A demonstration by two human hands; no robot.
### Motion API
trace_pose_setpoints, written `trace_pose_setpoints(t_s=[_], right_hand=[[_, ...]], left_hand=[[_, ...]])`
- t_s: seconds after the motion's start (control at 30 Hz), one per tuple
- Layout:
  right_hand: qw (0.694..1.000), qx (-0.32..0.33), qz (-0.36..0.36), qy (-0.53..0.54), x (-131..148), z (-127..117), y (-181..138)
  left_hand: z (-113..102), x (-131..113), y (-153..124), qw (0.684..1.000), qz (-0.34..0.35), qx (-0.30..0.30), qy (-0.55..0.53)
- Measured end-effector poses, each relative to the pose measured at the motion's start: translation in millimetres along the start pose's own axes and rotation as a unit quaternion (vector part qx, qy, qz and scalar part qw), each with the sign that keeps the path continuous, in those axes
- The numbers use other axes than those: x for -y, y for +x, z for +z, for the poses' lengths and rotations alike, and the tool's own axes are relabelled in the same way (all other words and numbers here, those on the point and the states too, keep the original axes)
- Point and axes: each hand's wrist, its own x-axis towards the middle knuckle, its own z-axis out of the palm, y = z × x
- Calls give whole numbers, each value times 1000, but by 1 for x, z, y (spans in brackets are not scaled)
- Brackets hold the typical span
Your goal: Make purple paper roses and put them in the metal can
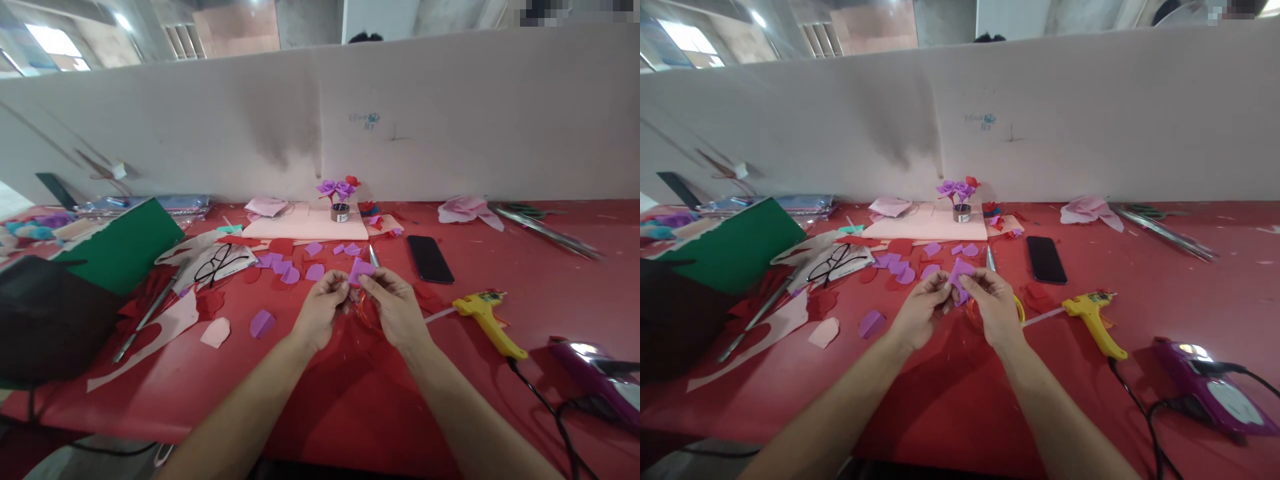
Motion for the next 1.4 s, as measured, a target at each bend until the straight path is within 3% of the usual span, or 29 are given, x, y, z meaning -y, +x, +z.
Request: trace_pose_setpoints(t_s=[0.3, 0.5, 0.67, 1.0, 1.23, 1.4], right_hand=[[999, 4, -31, -11, 1, 5, -4], [993, 0, -75, -88, 5, 6, -9], [975, -25, -125, -182, 4, 5, -13], [927, -46, -253, -274, 1, 4, -16], [880, -35, -332, -337, 5, 3, -19], [873, -7, -364, -325, 7, 4, -19]], left_hand=[[0, 2, 0, 1000, 3, 5, -5], [2, 4, -1, 1000, 9, -10, -15], [1, 7, -1, 1000, 19, -19, -10], [-1, 6, -2, 998, 36, 6, -44], [-3, 6, 0, 997, 39, 3, -66], [-5, 4, 2, 996, 25, 18, -82]])
